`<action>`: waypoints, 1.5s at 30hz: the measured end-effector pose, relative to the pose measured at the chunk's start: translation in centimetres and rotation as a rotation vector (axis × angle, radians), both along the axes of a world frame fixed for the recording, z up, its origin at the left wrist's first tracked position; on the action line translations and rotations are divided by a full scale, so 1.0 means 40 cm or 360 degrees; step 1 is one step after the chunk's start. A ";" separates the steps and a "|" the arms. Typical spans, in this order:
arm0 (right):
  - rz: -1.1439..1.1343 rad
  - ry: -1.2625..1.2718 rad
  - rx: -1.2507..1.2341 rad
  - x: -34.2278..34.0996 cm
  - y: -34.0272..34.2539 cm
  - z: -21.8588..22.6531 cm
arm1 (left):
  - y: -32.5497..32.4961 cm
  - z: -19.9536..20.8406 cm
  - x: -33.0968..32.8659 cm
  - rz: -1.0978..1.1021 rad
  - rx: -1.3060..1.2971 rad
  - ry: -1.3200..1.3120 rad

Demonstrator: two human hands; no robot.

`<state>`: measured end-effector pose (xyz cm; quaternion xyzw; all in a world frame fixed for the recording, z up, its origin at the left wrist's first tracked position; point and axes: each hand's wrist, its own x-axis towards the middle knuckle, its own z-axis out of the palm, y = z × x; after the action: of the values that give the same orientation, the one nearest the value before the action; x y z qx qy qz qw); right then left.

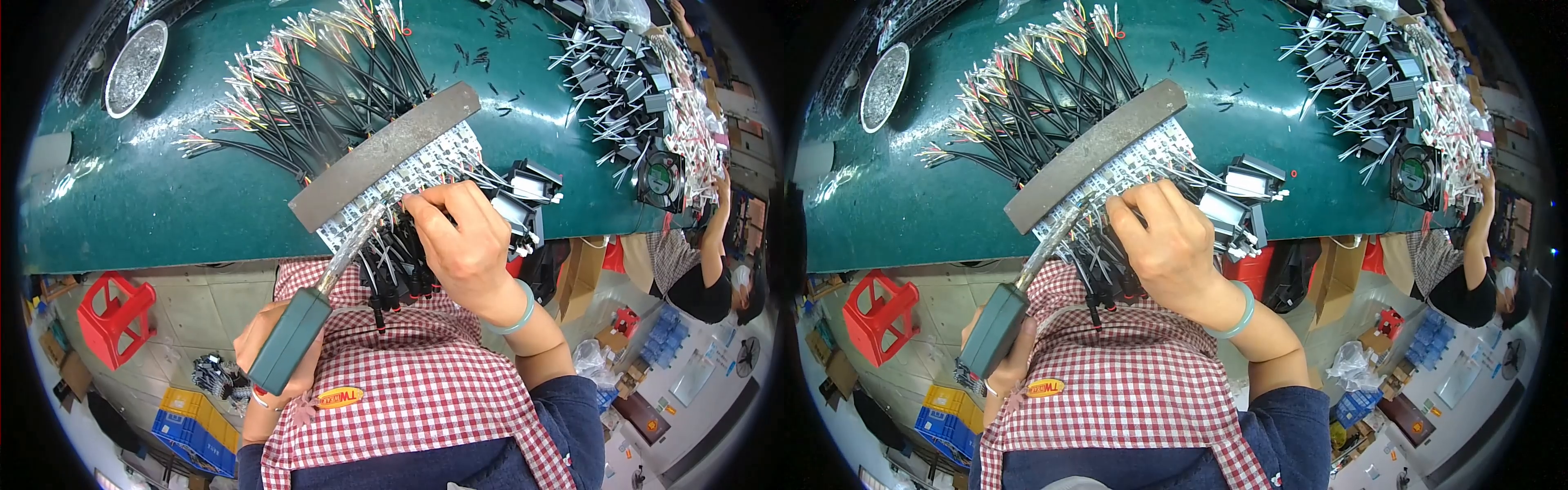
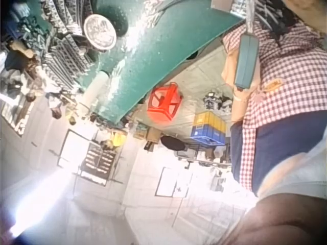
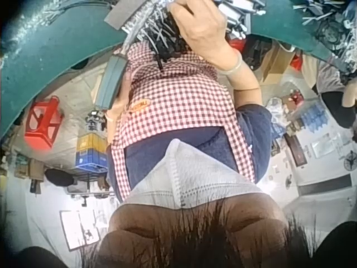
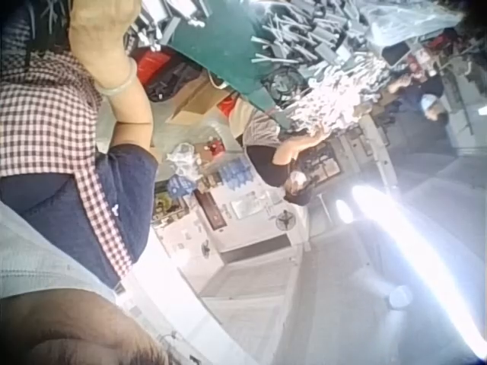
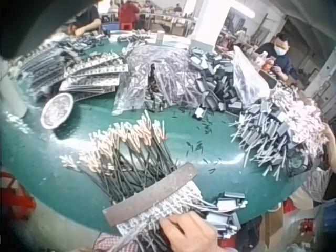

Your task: The person solders wire connections onto electronic circuit boards using a handheld soldering tool while positioning the wires by hand.

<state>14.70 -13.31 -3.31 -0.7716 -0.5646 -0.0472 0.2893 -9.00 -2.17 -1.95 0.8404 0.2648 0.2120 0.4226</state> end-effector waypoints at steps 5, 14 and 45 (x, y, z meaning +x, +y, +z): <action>0.0049 -0.0066 0.0033 0.004 -0.002 -0.012 | 0.000 -0.012 0.015 0.0000 -0.0053 -0.0051; -0.0028 0.0007 0.0007 -0.003 0.001 0.000 | 0.005 -0.026 0.015 -0.0075 0.0018 -0.0097; -0.0118 0.0117 0.0151 -0.004 0.009 -0.008 | -0.013 -0.005 -0.087 0.0204 -0.0970 -0.0037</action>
<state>14.52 -12.93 -3.65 -0.7786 -0.5216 -0.0562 0.3442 -12.50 -2.68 -2.15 0.6540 0.3638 0.1585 0.6440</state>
